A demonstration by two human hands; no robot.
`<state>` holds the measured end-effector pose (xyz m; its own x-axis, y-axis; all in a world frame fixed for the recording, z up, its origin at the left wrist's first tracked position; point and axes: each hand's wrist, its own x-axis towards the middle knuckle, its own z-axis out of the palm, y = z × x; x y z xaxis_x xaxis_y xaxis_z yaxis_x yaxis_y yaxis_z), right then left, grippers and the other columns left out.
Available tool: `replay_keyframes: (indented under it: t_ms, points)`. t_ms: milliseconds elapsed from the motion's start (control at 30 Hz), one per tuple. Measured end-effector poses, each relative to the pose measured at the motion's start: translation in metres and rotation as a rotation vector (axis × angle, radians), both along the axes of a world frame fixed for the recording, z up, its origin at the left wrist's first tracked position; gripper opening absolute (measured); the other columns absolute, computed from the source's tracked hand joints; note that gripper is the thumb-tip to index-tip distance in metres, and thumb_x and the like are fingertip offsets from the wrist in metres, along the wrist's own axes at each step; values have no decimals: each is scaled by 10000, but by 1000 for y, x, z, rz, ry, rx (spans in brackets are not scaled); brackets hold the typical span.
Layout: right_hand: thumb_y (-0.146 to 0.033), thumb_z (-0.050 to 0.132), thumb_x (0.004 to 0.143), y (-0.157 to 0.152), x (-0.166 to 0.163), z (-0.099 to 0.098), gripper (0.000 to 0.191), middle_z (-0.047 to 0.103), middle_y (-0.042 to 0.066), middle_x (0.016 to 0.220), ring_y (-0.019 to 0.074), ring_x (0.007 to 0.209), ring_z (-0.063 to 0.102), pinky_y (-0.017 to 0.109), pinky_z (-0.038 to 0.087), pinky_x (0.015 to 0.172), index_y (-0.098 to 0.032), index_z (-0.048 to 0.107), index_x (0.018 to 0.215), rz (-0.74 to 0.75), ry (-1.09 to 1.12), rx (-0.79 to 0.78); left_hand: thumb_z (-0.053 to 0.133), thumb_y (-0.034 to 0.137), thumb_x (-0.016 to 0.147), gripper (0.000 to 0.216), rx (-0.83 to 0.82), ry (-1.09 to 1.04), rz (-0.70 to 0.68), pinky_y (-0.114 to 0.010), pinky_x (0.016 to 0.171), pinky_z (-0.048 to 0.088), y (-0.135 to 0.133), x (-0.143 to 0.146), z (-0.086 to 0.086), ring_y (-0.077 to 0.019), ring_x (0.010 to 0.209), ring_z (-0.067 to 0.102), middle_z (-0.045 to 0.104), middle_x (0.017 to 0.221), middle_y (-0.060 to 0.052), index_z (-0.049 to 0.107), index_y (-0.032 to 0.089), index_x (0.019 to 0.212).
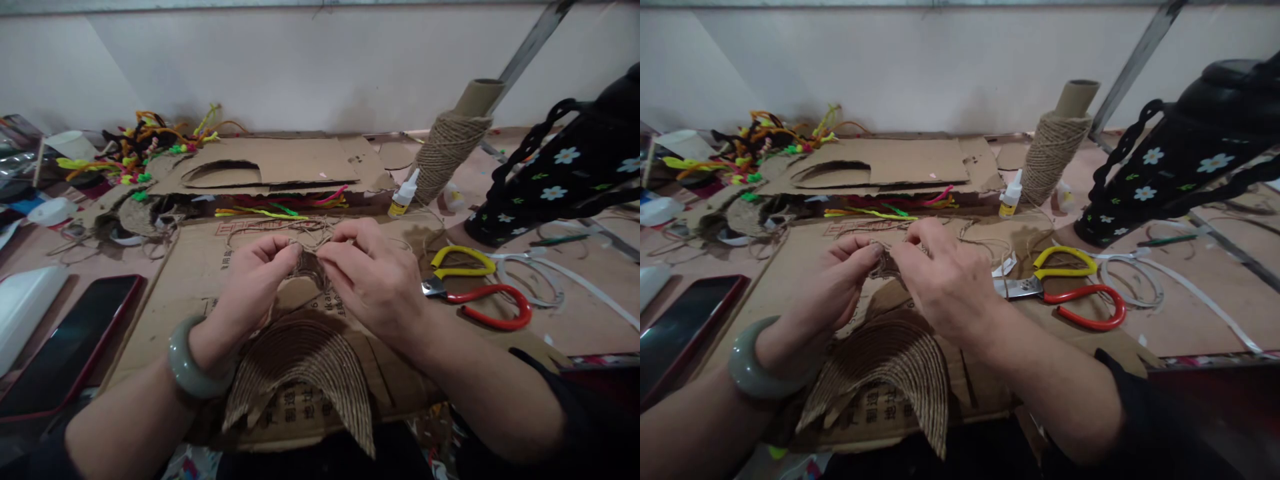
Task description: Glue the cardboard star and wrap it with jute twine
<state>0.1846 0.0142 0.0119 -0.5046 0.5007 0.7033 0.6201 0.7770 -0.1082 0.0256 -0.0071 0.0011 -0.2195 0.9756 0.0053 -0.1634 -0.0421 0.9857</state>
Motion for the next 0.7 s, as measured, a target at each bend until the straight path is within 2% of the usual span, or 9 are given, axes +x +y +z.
replay_keyframes:
  t_ms: [233, 433, 700]
  points:
    - [-150, 508, 845, -1, 0, 0, 135, 574, 43, 899, 106, 746, 546, 230, 457, 626, -189, 638, 847, 50, 85, -31, 662, 205, 709, 102, 9, 35, 10, -195, 517, 363, -1, 0, 3, -72, 533, 448, 539, 566, 42, 618, 168, 624]
    - [-150, 515, 853, -3, 4, 5, 160, 568, 51, 984, 90, 731, 538, 232, 477, 637, -208, 619, 960, 111, 175, -48, 662, 225, 710, 99, 22, 35, 11, -207, 555, 411, 0, 0, 2, -85, 562, 493, 580, 604, 28, 623, 168, 638]
    - [-255, 570, 828, 8, 8, 6, 228, 605, 83, 1020, 181, 917, 589, 314, 502, 761, -177, 625, 1035, 49, 60, -159, 656, 222, 734, 68, 59, 35, -27, -233, 605, 448, -2, -1, -1, -107, 606, 544, 614, 634, 14, 645, 175, 685]
